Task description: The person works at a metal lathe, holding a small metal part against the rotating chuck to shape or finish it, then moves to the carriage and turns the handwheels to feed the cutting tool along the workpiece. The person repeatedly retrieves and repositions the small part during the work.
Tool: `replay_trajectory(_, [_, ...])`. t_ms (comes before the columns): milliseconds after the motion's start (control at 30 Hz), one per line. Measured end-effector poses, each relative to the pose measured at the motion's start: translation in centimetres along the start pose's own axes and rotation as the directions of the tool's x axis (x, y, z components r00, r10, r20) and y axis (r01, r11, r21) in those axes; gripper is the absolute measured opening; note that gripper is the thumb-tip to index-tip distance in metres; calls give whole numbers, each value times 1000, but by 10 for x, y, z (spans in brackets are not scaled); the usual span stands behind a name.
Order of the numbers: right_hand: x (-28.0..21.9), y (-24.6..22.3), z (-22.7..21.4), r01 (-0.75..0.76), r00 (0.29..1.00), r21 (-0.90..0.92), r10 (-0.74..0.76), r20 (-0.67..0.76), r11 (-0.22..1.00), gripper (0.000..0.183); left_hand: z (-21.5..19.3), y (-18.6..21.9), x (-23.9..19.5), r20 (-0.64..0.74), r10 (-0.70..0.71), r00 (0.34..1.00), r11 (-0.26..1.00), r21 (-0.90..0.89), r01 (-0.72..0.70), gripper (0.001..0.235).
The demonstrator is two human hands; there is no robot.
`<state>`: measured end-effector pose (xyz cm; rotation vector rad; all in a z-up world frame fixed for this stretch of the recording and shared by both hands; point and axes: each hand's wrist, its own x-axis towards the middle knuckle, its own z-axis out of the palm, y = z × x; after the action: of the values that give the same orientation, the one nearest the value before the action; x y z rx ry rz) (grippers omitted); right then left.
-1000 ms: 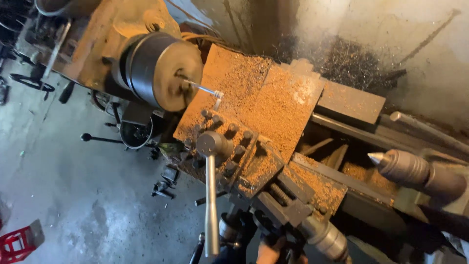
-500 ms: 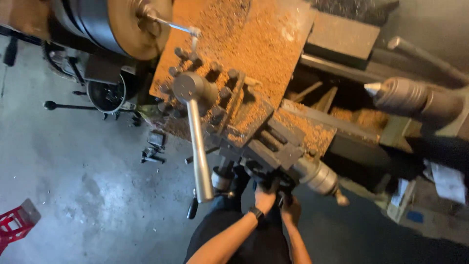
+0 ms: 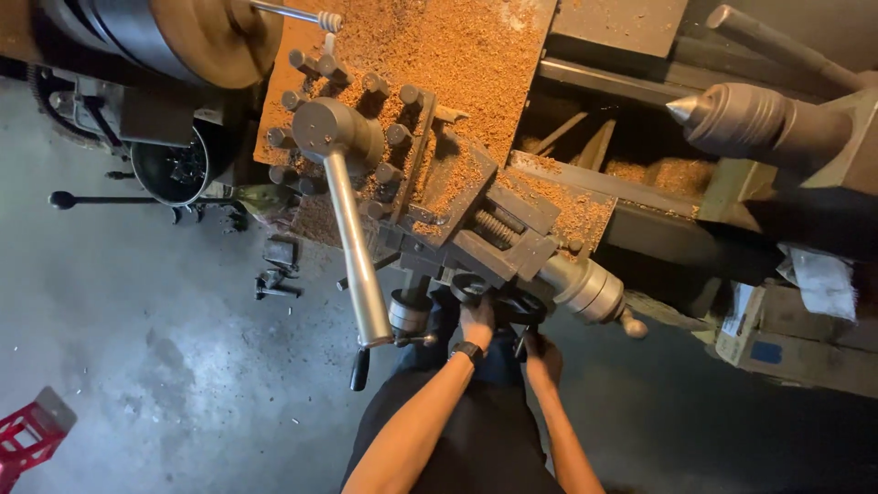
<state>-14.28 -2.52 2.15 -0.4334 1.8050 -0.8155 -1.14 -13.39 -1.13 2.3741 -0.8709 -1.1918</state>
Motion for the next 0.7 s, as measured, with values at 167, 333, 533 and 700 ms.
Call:
replay_trajectory(167, [12, -19, -29, 193, 965, 123, -211, 154, 973, 46, -2, -16, 32, 46, -119, 992, 977, 185, 109, 58])
replay_trajectory(333, [50, -39, -42, 239, 926, -164, -174, 335, 957, 43, 9, -70, 84, 123, -68, 990, 975, 220, 40, 59])
replay_trajectory(533, [65, -47, -39, 219, 905, -432, -17, 425, 875, 33, -6, -61, 94, 288, 45, 957, 998, 26, -55, 43])
replay_trajectory(700, [49, -71, -22, 565, 810, -453, -362, 460, 690, 36, -2, -48, 61, 68, 165, 984, 875, 450, -178, 51])
